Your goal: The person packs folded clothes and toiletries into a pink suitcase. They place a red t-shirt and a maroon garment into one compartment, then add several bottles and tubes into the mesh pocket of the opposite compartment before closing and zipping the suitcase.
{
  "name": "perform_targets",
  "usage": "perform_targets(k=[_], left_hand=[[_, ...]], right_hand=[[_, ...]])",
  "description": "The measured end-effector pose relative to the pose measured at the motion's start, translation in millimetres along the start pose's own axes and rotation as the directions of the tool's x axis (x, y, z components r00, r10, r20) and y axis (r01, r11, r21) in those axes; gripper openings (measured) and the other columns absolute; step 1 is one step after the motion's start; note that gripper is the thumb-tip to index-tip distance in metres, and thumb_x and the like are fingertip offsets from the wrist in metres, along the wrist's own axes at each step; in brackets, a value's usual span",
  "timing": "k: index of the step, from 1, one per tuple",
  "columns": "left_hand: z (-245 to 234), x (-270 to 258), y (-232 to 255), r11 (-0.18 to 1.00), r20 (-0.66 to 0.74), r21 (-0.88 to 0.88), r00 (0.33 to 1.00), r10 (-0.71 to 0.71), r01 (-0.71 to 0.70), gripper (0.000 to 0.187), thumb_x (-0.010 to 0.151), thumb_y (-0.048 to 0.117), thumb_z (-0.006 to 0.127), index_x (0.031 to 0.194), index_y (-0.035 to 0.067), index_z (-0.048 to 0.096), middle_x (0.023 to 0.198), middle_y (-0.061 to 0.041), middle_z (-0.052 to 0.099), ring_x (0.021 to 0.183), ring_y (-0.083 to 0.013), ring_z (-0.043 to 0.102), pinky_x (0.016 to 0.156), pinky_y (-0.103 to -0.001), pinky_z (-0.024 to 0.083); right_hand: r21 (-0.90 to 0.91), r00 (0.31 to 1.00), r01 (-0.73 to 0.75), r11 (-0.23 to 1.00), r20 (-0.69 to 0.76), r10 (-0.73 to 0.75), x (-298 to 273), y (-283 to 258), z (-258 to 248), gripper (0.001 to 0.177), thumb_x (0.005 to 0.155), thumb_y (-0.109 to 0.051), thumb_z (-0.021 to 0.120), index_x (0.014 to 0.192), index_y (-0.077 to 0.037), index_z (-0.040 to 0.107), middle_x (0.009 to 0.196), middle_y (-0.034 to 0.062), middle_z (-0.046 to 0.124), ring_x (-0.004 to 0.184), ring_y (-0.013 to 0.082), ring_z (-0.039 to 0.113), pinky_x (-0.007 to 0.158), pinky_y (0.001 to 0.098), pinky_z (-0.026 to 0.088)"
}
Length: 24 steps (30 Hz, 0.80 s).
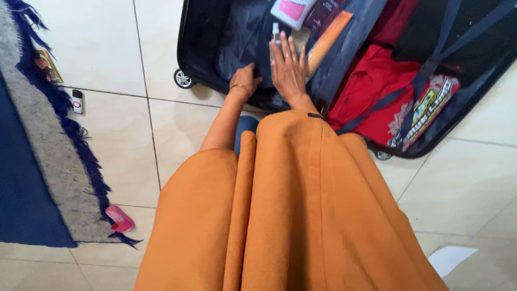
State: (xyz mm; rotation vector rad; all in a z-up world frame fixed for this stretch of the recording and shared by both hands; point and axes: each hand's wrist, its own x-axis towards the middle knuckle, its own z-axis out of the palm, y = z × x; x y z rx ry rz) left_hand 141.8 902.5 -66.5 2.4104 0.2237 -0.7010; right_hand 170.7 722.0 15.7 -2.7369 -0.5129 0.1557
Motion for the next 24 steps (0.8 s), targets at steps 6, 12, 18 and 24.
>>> perform_targets(k=[6, 12, 18, 24], left_hand=[[7, 15, -2, 0.995, -0.082, -0.102, 0.997, 0.009, -0.017, 0.041, 0.103, 0.018, 0.042, 0.141, 0.017, 0.056, 0.113, -0.027, 0.07, 0.108, -0.0462, 0.065, 0.096, -0.054, 0.05], [-24, 46, 17, 0.994, -0.114, -0.105, 0.992, -0.044, 0.032, 0.04, 0.099, 0.024, 0.048, 0.138, 0.024, 0.055, 0.112, -0.026, 0.07, 0.107, -0.0467, 0.065, 0.092, -0.055, 0.051], [-72, 93, 89, 0.945, -0.414, -0.254, 0.906, 0.086, -0.206, 0.031, 0.102, 0.023, 0.054, 0.132, 0.014, 0.056, 0.117, -0.023, 0.071, 0.11, -0.0441, 0.066, 0.092, -0.052, 0.052], [-111, 179, 157, 0.865, -0.575, -0.209, 0.773, 0.268, -0.456, 0.035, 0.095, 0.01, 0.06, 0.13, 0.014, 0.06, 0.123, -0.019, 0.069, 0.116, -0.0383, 0.064, 0.1, -0.046, 0.051]], right_hand=[[0.066, 0.994, -0.065, 0.996, -0.085, 0.071, 30, -16, -23, 0.051, 0.109, -0.019, 0.052, 0.158, -0.011, 0.044, 0.168, 0.0134, 0.031, 0.154, 0.0342, 0.031, 0.126, 0.0557, 0.023], [-0.02, 0.975, -0.039, 0.999, -0.22, 0.034, 91, -6, -48, 0.056, 0.108, -0.015, 0.052, 0.162, -0.01, 0.04, 0.168, 0.0141, 0.031, 0.154, 0.0362, 0.032, 0.127, 0.0519, 0.025], [0.027, 0.962, -0.026, 0.999, -0.273, 0.032, 133, 31, -63, 0.041, 0.108, -0.019, 0.054, 0.146, -0.003, 0.054, 0.155, 0.0143, 0.044, 0.143, 0.038, 0.044, 0.117, 0.0525, 0.033], [0.268, 0.881, -0.012, 0.963, -0.452, 0.137, 218, 90, -84, 0.022, 0.109, -0.015, 0.055, 0.119, -0.001, 0.068, 0.132, 0.019, 0.059, 0.115, 0.0346, 0.061, 0.103, 0.0447, 0.049]])
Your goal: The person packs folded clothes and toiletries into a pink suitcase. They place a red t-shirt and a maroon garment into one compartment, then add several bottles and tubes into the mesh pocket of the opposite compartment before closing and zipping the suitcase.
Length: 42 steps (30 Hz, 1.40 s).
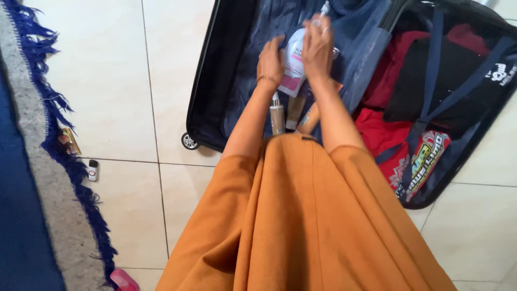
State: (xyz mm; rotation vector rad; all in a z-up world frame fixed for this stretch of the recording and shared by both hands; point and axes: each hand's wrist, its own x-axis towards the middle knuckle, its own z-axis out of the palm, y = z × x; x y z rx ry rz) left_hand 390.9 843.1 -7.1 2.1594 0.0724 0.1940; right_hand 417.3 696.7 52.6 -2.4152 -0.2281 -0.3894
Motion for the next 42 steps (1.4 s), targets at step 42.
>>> perform_targets(k=[42], left_hand=[[41, 57, -4, 0.874, 0.017, -0.189, 0.891, -0.454, 0.449, 0.021, 0.084, 0.023, 0.083, 0.08, 0.004, 0.076, 0.073, -0.006, 0.075, 0.066, -0.0124, 0.069, 0.066, -0.026, 0.052]], right_hand=[[0.28, 0.919, -0.301, 0.912, -0.169, 0.355, 114, 59, -14, 0.027, 0.101, -0.029, 0.069, 0.098, -0.003, 0.074, 0.09, 0.0119, 0.07, 0.071, 0.0232, 0.07, 0.067, 0.0349, 0.052]])
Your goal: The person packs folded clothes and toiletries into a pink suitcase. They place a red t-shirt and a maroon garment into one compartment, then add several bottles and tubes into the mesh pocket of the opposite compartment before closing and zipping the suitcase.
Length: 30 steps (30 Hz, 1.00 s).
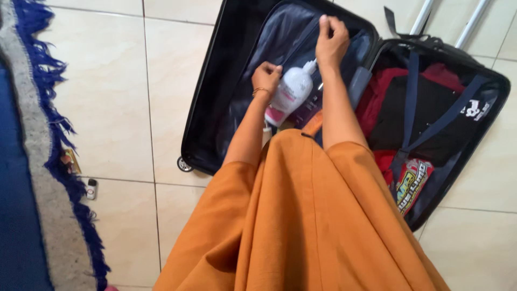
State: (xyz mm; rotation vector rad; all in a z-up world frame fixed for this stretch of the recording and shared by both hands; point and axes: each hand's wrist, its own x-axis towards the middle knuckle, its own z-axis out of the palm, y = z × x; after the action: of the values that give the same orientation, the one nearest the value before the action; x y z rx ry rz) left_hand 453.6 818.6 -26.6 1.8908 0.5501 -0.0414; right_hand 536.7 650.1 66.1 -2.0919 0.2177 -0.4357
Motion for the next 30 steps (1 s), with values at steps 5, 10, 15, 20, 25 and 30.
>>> perform_targets(k=[5, 10, 15, 20, 25, 30], left_hand=[[-49, -49, -47, 0.934, 0.149, -0.302, 0.977, -0.153, 0.192, 0.023, 0.086, 0.023, 0.078, 0.084, 0.001, 0.071, 0.074, -0.004, 0.072, 0.064, -0.0124, 0.067, 0.06, -0.027, 0.054], [-62, -74, -50, 0.902, 0.083, -0.382, 0.98, -0.181, 0.199, 0.022, 0.089, 0.02, 0.079, 0.086, -0.001, 0.073, 0.074, -0.004, 0.071, 0.065, -0.0098, 0.062, 0.061, -0.026, 0.051], [-62, -77, -48, 0.912, 0.053, -0.383, 0.989, -0.137, 0.147, 0.02, 0.086, 0.019, 0.08, 0.087, 0.0, 0.075, 0.074, -0.003, 0.072, 0.064, -0.0084, 0.063, 0.06, -0.025, 0.052], [-65, -83, -35, 0.932, 0.027, -0.346, 0.994, -0.108, 0.111, 0.02, 0.085, 0.021, 0.081, 0.088, 0.002, 0.077, 0.075, -0.002, 0.074, 0.066, -0.0085, 0.063, 0.061, -0.026, 0.052], [-110, -113, -47, 0.988, -0.03, -0.056, 0.988, -0.149, 0.147, 0.023, 0.079, 0.028, 0.082, 0.085, 0.006, 0.079, 0.076, -0.007, 0.077, 0.07, -0.0135, 0.07, 0.07, -0.03, 0.055], [-153, -148, -100, 0.949, -0.079, 0.147, 0.959, -0.271, 0.28, 0.023, 0.079, 0.031, 0.082, 0.085, 0.008, 0.079, 0.082, -0.01, 0.077, 0.079, -0.0232, 0.074, 0.077, -0.035, 0.057]], right_hand=[[0.223, 0.997, -0.005, 0.975, 0.082, -0.014, -25, -32, -14, 0.026, 0.099, -0.026, 0.065, 0.115, -0.006, 0.067, 0.116, 0.0147, 0.058, 0.076, 0.0188, 0.071, 0.067, 0.0308, 0.06], [-0.287, 0.85, 0.508, 0.812, 0.318, -0.419, -119, -75, -12, 0.026, 0.099, -0.032, 0.075, 0.109, -0.008, 0.071, 0.108, 0.0154, 0.062, 0.1, 0.0332, 0.062, 0.089, 0.0465, 0.05], [-0.479, 0.919, 0.38, 0.791, 0.296, -0.262, -164, -75, 10, 0.034, 0.087, -0.04, 0.08, 0.088, -0.008, 0.07, 0.095, 0.009, 0.065, 0.095, 0.0321, 0.061, 0.081, 0.047, 0.043], [-0.53, 0.92, 0.316, 0.787, 0.373, -0.118, -146, -49, 36, 0.02, 0.088, -0.031, 0.076, 0.081, -0.013, 0.071, 0.092, 0.0062, 0.068, 0.097, 0.0281, 0.063, 0.09, 0.0473, 0.04], [-0.489, 0.985, 0.174, 0.855, 0.077, -0.156, -116, -34, 38, 0.016, 0.087, -0.028, 0.077, 0.08, -0.014, 0.071, 0.089, 0.005, 0.069, 0.093, 0.03, 0.063, 0.08, 0.0519, 0.04], [-0.324, 0.997, 0.026, 0.946, 0.08, 0.0, -120, -32, 27, 0.016, 0.092, -0.027, 0.073, 0.091, -0.012, 0.07, 0.092, 0.0027, 0.068, 0.099, 0.0268, 0.063, 0.089, 0.051, 0.041]])
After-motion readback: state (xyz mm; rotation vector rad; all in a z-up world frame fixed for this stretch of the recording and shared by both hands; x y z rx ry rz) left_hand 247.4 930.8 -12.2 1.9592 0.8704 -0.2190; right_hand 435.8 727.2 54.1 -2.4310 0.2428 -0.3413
